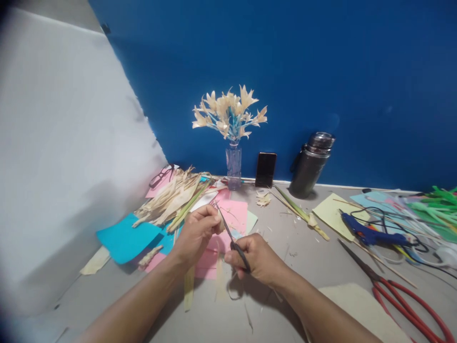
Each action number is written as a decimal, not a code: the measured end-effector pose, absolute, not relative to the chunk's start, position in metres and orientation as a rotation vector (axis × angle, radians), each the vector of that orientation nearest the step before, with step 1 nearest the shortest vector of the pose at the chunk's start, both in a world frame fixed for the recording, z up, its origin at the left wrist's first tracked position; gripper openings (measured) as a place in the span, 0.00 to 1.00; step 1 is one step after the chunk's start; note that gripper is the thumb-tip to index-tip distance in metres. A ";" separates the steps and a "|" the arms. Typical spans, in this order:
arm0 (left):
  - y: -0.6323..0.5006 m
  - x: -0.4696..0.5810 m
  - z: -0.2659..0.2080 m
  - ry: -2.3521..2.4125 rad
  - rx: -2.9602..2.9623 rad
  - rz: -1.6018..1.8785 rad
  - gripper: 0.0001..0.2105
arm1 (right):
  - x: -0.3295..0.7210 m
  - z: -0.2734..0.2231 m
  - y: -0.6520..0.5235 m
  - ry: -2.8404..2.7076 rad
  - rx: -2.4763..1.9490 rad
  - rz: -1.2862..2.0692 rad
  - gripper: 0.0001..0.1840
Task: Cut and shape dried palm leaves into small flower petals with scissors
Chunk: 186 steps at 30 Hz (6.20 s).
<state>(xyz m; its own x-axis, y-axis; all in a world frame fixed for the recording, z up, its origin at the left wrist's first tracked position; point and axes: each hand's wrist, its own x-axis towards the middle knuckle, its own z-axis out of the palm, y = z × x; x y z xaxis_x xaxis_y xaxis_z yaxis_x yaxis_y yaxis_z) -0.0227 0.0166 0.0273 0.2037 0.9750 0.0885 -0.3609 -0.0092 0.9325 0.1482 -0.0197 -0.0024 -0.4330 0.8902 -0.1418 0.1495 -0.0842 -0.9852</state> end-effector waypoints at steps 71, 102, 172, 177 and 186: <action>0.016 -0.025 0.028 0.723 1.195 1.194 0.06 | 0.155 -0.005 -0.018 -1.651 -1.030 1.570 0.26; 0.015 -0.024 0.026 0.719 1.210 1.216 0.07 | 0.155 -0.004 -0.018 -1.636 -1.050 1.583 0.26; 0.000 -0.003 0.004 0.506 0.832 0.747 0.09 | 0.166 0.025 -0.015 -1.224 -0.914 1.623 0.17; 0.000 -0.004 0.004 0.373 0.755 0.681 0.10 | 0.168 0.026 -0.016 -1.230 -0.864 1.670 0.17; 0.002 -0.004 0.000 0.416 0.793 0.715 0.09 | 0.168 0.022 -0.014 -1.261 -0.853 1.619 0.15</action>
<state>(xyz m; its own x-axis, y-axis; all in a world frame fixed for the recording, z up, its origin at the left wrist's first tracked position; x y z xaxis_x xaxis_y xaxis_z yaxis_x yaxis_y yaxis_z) -0.0042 0.0018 -0.0004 0.6938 0.7160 -0.0771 -0.4209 0.4900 0.7633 0.1675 -0.0138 0.0216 -0.3698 0.9291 0.0022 -0.2296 -0.0890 -0.9692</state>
